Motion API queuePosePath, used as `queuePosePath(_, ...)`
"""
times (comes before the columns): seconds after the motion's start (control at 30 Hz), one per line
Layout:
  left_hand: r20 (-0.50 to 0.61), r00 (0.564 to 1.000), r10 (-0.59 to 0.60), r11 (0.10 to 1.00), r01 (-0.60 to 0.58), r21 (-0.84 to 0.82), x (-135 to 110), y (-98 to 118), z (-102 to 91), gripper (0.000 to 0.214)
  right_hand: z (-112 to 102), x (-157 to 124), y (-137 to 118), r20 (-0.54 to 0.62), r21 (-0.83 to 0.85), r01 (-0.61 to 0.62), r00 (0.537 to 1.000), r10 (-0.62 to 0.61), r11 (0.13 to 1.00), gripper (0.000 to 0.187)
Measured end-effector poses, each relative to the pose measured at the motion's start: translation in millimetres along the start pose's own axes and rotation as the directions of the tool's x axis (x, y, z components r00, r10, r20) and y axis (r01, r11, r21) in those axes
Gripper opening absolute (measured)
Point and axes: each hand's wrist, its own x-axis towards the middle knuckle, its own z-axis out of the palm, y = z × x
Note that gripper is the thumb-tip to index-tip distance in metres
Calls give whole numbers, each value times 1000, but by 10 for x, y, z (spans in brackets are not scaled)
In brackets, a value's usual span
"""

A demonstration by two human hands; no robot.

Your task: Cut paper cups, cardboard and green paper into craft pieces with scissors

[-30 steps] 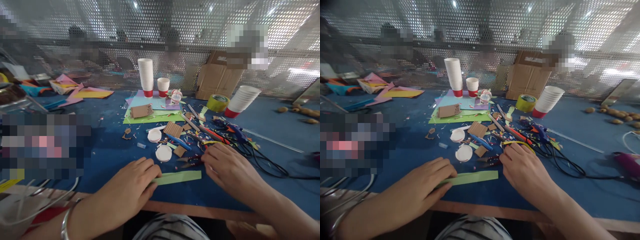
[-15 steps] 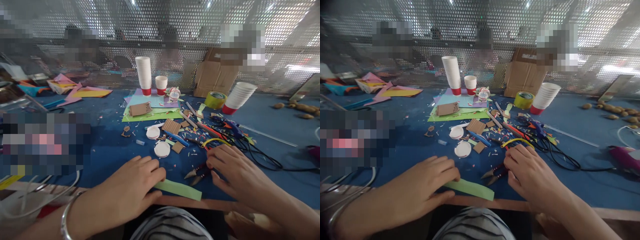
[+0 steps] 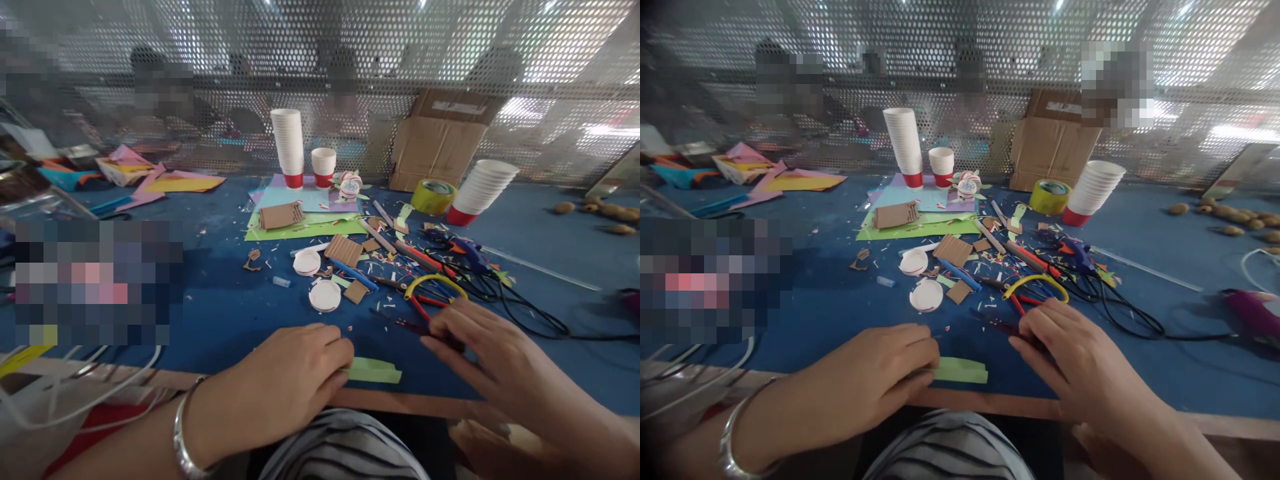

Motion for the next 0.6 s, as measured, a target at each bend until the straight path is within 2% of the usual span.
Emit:
queuePosePath(0.03, -1, 1000, -5, 1000, 5, -14, -1, 0, -3, 11, 12, -63, -2, -29, 38, -47, 998, 49, 998, 18)
queuePosePath(0.13, -16, 1000, -2, 999, 2, -46, 5, -2, 10, 9, 54, -269, -37, -19, 140, -211, 976, 216, 967, 17)
queuePosePath(0.23, -17, 1000, 5, 999, -6, -41, 29, 6, 33, 11, 87, -441, -103, 29, 192, -366, 930, 367, 911, 20)
queuePosePath(0.33, -12, 1000, 21, 999, -21, -27, 72, 25, 49, 13, 99, -545, -151, -37, 231, -494, 856, 515, 838, 24)
queuePosePath(0.4, -17, 1000, 21, 1000, -21, -17, 104, 33, 57, 16, 98, -598, -153, -89, 255, -513, 832, 548, 820, 25)
queuePosePath(0.47, -24, 1000, 15, 1000, -15, -5, 129, 36, 63, 19, 103, -657, -148, -120, 259, -459, 858, 500, 850, 21)
queuePosePath(0.53, -32, 999, 6, 1000, -6, 1, 145, 34, 66, 21, 129, -728, -168, -157, 252, -437, 862, 482, 864, 19)
queuePosePath(0.57, -36, 999, 1, 1000, -1, -1, 149, 32, 67, 22, 152, -767, -193, -188, 259, -454, 842, 505, 853, 20)
queuePosePath(0.6, -40, 999, -4, 1000, 4, -7, 153, 31, 67, 23, 180, -807, -227, -232, 268, -515, 786, 573, 814, 23)
